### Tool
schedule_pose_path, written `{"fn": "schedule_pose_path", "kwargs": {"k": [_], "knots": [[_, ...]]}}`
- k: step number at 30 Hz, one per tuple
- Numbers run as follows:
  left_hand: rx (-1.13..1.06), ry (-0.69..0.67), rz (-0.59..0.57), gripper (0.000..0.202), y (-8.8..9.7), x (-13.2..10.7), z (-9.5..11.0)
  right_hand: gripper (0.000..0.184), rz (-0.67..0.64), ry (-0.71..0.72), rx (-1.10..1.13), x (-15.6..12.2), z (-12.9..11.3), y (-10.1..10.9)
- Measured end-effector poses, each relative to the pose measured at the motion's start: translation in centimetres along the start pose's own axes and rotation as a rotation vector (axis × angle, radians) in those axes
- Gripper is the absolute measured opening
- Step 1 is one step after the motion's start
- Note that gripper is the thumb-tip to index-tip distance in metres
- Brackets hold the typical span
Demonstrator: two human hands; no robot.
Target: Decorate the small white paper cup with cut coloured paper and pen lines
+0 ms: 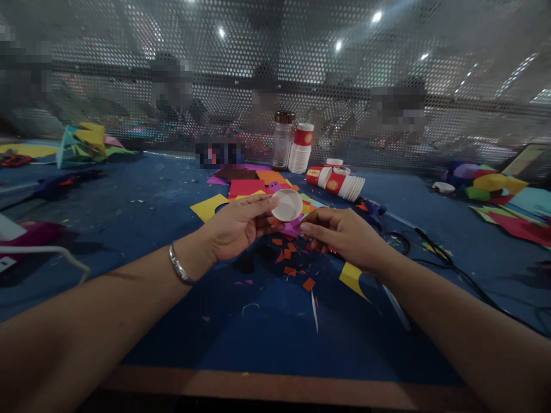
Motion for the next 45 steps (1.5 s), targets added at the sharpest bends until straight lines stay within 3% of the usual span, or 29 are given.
{"fn": "schedule_pose_path", "kwargs": {"k": [9,22,27,33,37,45], "knots": [[-0.039,-0.037,-0.045,0.015,0.17,0.16,-0.18,0.029,0.021,-0.038,0.105,0.01,0.07,-0.09],[-0.054,-0.034,-0.051,0.009,-0.29,-0.17,-0.30,0.014,0.036,-0.013,0.044,-0.02,0.06,-0.05],[-0.046,-0.025,-0.095,0.005,-0.51,-0.20,-0.55,0.018,0.045,0.001,0.053,0.00,0.10,0.00],[-0.031,-0.035,-0.072,0.017,-0.28,-0.11,-0.27,0.020,0.040,0.003,0.046,0.07,0.13,-0.02],[-0.024,-0.046,-0.049,0.009,-0.03,-0.02,-0.11,0.020,0.043,-0.003,0.054,0.02,0.23,0.07],[-0.033,-0.054,-0.046,0.010,0.22,0.13,-0.28,0.037,0.063,0.000,0.065,-0.01,0.12,0.16]]}}
Point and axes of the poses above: each hand's wrist, its own x-axis towards the middle knuckle, its own y-axis out of the back of the hand, z = x × y, the point moved 6 cm from there along x, towards the middle knuckle, and after that the axes turned 1 degree about -x, right-handed, at the moved point
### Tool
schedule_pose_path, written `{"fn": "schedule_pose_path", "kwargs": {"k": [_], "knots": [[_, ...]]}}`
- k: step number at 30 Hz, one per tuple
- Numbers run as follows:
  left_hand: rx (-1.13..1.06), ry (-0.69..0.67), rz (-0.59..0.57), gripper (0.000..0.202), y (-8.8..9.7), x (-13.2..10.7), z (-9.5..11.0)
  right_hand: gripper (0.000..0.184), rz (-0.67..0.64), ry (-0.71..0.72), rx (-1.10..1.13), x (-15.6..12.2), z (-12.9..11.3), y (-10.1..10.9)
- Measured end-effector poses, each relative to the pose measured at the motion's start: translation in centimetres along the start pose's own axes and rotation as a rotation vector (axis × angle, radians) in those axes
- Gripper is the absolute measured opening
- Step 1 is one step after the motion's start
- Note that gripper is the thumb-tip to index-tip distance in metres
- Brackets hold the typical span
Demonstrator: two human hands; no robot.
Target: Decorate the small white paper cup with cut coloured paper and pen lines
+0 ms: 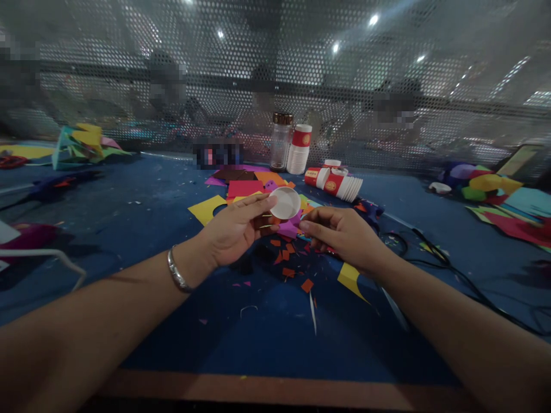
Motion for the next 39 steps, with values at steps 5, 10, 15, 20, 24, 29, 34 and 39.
{"fn": "schedule_pose_path", "kwargs": {"k": [5,10,15,20,24,29,34,39], "knots": [[-0.002,0.023,-0.003,0.015,-0.3,-0.1,-0.3,0.036,-0.004,0.018,-0.012,0.1,0.0,0.0],[0.015,0.061,0.042,0.005,-0.3,-0.2,-0.4,0.030,-0.005,-0.005,-0.009,0.1,0.3,0.0],[0.058,0.048,0.060,0.010,-0.1,-0.1,-0.1,0.021,0.019,-0.034,-0.033,0.1,0.5,0.4],[0.186,0.053,0.034,0.011,0.2,-0.1,0.2,0.027,0.142,0.055,-0.104,0.3,-0.1,2.8],[0.308,0.193,-0.087,0.017,-0.2,-0.7,0.0,0.032,0.234,0.073,-0.129,0.6,0.0,4.9],[0.524,0.345,-0.266,0.029,-0.9,-1.9,-0.3,0.031,0.258,0.112,-0.198,0.8,-0.1,5.9],[0.694,0.436,-0.343,0.021,-1.3,-2.7,-1.2,0.024,0.242,0.150,-0.358,0.9,-0.1,5.7],[1.039,0.317,-0.318,0.026,-1.3,-2.5,-0.7,0.022,0.240,0.161,-0.484,0.7,-0.3,5.4]]}}
Point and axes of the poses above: each hand's wrist, its own x-axis towards the middle knuckle, its own y-axis out of the back of the hand, z = x × y, the point moved 6 cm from there along x, towards the middle knuckle, and after that the axes turned 1 degree about -x, right-handed, at the moved point
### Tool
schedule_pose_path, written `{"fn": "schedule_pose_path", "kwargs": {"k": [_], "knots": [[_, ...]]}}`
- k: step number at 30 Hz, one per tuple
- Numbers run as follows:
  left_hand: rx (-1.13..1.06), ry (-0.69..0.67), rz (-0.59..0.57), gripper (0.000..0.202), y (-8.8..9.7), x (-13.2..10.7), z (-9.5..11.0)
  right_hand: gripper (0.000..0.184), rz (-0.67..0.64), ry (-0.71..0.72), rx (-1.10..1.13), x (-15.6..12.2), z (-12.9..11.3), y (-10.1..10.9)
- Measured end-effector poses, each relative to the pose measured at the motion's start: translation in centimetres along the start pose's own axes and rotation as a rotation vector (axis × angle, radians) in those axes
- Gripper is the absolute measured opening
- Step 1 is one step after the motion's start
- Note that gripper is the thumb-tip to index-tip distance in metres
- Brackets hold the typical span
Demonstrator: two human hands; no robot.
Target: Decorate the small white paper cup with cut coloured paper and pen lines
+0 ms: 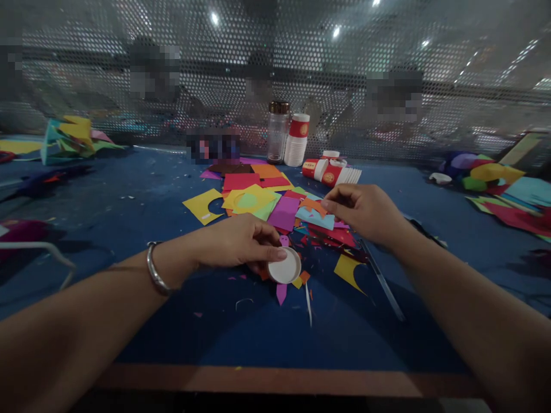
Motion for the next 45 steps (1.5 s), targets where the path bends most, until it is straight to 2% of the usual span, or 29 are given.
{"fn": "schedule_pose_path", "kwargs": {"k": [2,4,6,8,14,18,21,24,26,30,32,35,38,41,43,45], "knots": [[0.246,-0.085,0.103,0.030,0.8,-0.1,0.4,0.021,-0.008,0.005,-0.031,-0.1,-0.2,0.0],[0.468,-0.170,0.259,0.031,1.8,-0.3,0.9,0.019,-0.005,0.015,-0.057,-0.1,-0.3,0.1],[0.566,-0.234,0.397,0.028,2.7,-0.5,1.1,0.016,0.012,0.028,-0.079,0.0,-0.3,0.3],[0.549,-0.298,0.491,0.024,3.3,-0.7,1.2,0.016,0.028,0.032,-0.101,0.1,-0.1,0.6],[0.286,-0.446,0.680,0.012,4.2,-1.2,1.8,0.018,0.098,-0.019,-0.245,0.6,0.9,2.4],[-0.071,-0.425,0.727,0.016,4.5,-0.6,1.0,0.016,0.152,-0.086,-0.314,0.9,2.0,3.8],[-0.334,-0.356,0.750,0.018,4.6,0.1,0.1,0.017,0.179,-0.138,-0.350,1.1,2.9,5.0],[-0.481,-0.302,0.802,0.018,4.9,0.4,-0.7,0.020,0.180,-0.181,-0.358,1.3,3.7,6.0],[-0.498,-0.323,0.851,0.015,5.5,0.4,-0.9,0.019,0.171,-0.203,-0.368,1.4,4.3,6.5],[-0.410,-0.405,0.938,0.016,6.9,0.4,-0.9,0.015,0.111,-0.209,-0.407,1.6,5.4,6.4],[-0.362,-0.406,0.960,0.018,7.2,0.5,-1.0,0.015,0.075,-0.201,-0.429,1.7,5.9,6.0],[-0.229,-0.379,0.936,0.016,7.3,0.8,-1.2,0.016,0.019,-0.185,-0.455,1.8,6.9,5.4],[0.019,-0.396,0.904,0.014,7.9,0.7,-1.3,0.016,-0.042,-0.164,-0.465,1.9,7.7,4.8],[0.283,-0.361,0.952,0.018,10.1,0.6,-1.9,0.016,-0.084,-0.147,-0.467,2.0,8.2,4.5],[0.378,-0.211,0.960,0.016,12.5,1.2,-3.0,0.016,-0.101,-0.141,-0.467,2.0,8.3,4.4],[0.395,-0.154,0.954,0.011,14.5,2.0,-3.6,0.017,-0.114,-0.137,-0.468,2.1,8.3,4.3]]}}
Point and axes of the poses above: each hand's wrist, its own x-axis towards the middle knuckle, its own y-axis out of the back of the hand, z = x × y, the point moved 6 cm from there along x, towards the middle knuckle, and after that the axes turned 1 degree about -x, right-handed, at the moved point
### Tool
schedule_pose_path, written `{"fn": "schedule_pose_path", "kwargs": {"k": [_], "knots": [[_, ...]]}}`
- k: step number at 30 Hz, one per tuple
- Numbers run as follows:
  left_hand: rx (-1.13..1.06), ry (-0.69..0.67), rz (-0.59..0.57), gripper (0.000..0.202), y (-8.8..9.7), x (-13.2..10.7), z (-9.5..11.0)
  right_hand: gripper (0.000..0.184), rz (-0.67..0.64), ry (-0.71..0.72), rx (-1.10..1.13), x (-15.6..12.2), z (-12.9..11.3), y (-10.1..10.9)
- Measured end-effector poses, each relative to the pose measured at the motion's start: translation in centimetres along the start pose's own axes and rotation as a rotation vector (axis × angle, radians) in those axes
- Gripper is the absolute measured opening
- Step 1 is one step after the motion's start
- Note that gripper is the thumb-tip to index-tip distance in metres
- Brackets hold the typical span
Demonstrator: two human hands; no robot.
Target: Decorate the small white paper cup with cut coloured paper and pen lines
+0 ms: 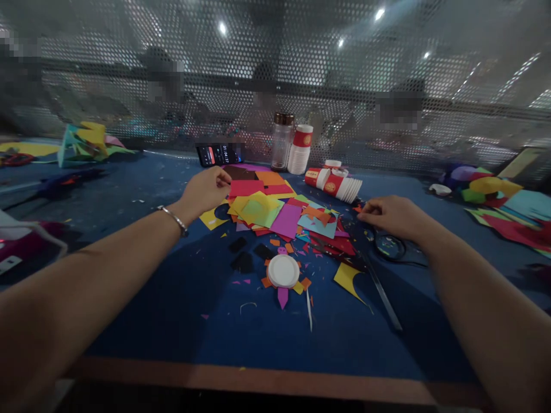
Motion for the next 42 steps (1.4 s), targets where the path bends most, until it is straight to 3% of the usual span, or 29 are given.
{"fn": "schedule_pose_path", "kwargs": {"k": [3,5,11,16,21,27,35,42], "knots": [[0.034,0.016,-0.031,0.007,-0.6,2.0,-0.5,0.016,-0.025,0.005,0.002,0.0,-0.1,-0.1],[0.051,-0.016,-0.046,0.013,-1.5,2.2,0.2,0.015,-0.043,0.004,0.006,-0.1,-0.1,-0.2],[0.115,-0.183,-0.188,0.069,-4.8,-1.4,3.8,0.016,-0.075,-0.003,0.009,-0.2,0.0,-0.2],[0.202,-0.176,-0.381,0.102,-6.1,-3.9,4.5,0.015,-0.075,-0.018,0.010,-0.3,0.2,-0.1],[0.190,-0.154,-0.444,0.120,-6.5,-4.3,4.8,0.013,-0.075,-0.025,0.012,-0.4,0.2,0.0],[0.166,-0.173,-0.435,0.113,-6.6,-4.2,4.8,0.016,-0.100,-0.010,0.037,-1.1,-0.9,0.5],[0.151,-0.171,-0.389,0.093,-6.4,-3.9,4.6,0.015,-0.231,0.104,0.080,-2.6,-3.6,0.3],[0.175,-0.183,-0.335,0.073,-5.8,-4.2,5.6,0.022,-0.325,0.217,0.085,-7.5,-5.2,-0.2]]}}
Point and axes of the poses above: each hand's wrist, its own x-axis towards the middle knuckle, its own y-axis out of the back of the hand, z = x × y, the point moved 6 cm from there along x, towards the middle knuckle, and after that the axes turned 1 degree about -x, right-handed, at the moved point
